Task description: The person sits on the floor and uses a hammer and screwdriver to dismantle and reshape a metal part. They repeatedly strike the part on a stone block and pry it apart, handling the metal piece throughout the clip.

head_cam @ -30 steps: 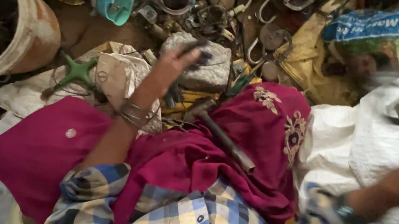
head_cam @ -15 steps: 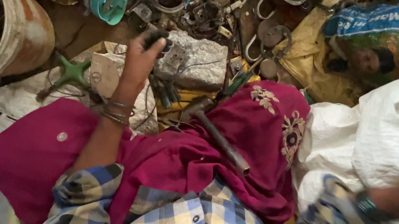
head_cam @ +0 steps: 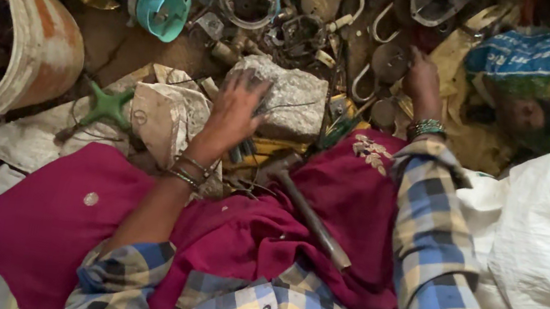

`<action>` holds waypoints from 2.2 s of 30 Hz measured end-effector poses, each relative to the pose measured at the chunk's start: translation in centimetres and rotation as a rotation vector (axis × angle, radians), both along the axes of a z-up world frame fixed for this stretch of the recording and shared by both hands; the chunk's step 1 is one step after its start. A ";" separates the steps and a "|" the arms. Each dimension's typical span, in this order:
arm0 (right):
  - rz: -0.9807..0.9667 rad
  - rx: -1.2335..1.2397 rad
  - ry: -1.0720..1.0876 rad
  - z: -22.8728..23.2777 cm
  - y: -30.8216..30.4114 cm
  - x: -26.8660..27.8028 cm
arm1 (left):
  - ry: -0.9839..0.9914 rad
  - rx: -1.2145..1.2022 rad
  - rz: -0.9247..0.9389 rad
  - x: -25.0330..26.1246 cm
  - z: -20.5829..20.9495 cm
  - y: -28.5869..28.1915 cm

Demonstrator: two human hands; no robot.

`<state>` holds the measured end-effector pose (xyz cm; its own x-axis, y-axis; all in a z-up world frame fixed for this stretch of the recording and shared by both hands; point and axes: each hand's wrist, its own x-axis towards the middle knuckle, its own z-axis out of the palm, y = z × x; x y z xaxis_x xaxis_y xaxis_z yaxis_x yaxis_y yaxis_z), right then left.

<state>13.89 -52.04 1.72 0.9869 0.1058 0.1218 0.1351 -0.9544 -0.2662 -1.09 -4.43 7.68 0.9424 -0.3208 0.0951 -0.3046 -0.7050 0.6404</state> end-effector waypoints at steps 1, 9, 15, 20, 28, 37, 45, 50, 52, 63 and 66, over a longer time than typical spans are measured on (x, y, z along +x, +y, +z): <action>0.030 0.028 -0.008 -1.0 -0.3 0.0 | 0.001 0.003 -0.004 0.0 -0.1 0.0; -0.143 0.052 -0.105 7.4 2.2 -3.9 | -0.073 -0.027 -0.019 0.3 -0.6 0.2; -0.309 0.303 -0.235 17.7 8.1 -13.2 | -0.136 0.022 0.006 0.3 -1.0 0.0; -0.284 1.230 -0.215 22.7 13.6 -18.5 | -0.100 -0.094 0.040 -0.1 -1.2 -0.1; -0.208 1.508 -0.155 26.8 18.2 -22.2 | -0.130 -0.177 0.037 0.2 -2.2 0.2; -0.216 1.356 -0.154 25.3 18.6 -22.4 | 0.458 -1.347 0.143 2.7 -3.6 0.9; -0.168 1.134 -0.020 18.7 18.9 -19.8 | -0.085 -0.935 -0.177 0.5 -1.6 1.8; -0.127 1.236 0.034 17.2 18.5 -19.0 | 0.309 -0.796 0.197 3.1 -3.4 1.7; -0.159 1.339 0.052 16.7 18.5 -19.0 | 0.097 -0.465 0.270 3.4 -4.3 2.3; -0.164 1.356 0.162 16.5 21.6 -19.7 | 0.917 -1.237 0.178 -0.3 3.4 -2.3; -0.053 1.150 0.146 17.2 23.2 -20.1 | 0.750 -1.417 0.061 -1.4 4.4 -3.0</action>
